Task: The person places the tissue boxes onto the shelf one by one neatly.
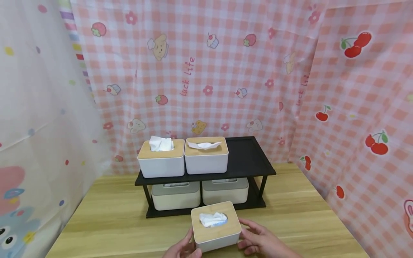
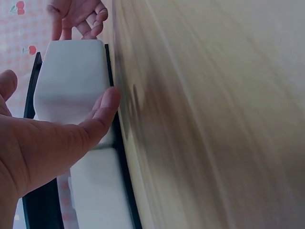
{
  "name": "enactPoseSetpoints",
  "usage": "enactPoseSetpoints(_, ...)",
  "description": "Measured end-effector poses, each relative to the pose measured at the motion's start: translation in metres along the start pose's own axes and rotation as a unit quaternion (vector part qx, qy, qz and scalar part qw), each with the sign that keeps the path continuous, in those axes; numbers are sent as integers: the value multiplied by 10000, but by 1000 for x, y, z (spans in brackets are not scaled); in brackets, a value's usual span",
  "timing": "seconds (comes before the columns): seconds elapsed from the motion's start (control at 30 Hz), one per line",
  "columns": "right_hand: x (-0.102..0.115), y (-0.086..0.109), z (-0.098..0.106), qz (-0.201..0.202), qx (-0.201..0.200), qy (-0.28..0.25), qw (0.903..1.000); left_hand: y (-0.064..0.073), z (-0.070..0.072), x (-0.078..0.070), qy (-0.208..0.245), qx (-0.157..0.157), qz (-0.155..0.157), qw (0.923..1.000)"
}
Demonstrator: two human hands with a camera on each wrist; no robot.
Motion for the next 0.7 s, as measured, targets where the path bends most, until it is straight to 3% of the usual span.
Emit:
enactPoseSetpoints(0.17, 9, 8, 4, 159, -78, -138, 9997, 3, -9, -8, 199, 159, -353, 9991)
enactPoseSetpoints(0.43, 22, 21, 13, 339, -295, 171, 9988, 8, -21, -22, -310, 26, -768, 9966)
enactPoseSetpoints(0.7, 36, 34, 22, 601, -396, 426, 9965, 14, -32, -32, -360, -68, -965, 9947)
Point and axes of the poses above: each hand's wrist, its own y-axis away from the middle knuckle, its own z-axis out of the back of the hand, x = y × z, the point moved 8 cm from there along -y, towards the middle knuckle, and after that the axes turned 15 degrees about y, right-handed, at the moved point
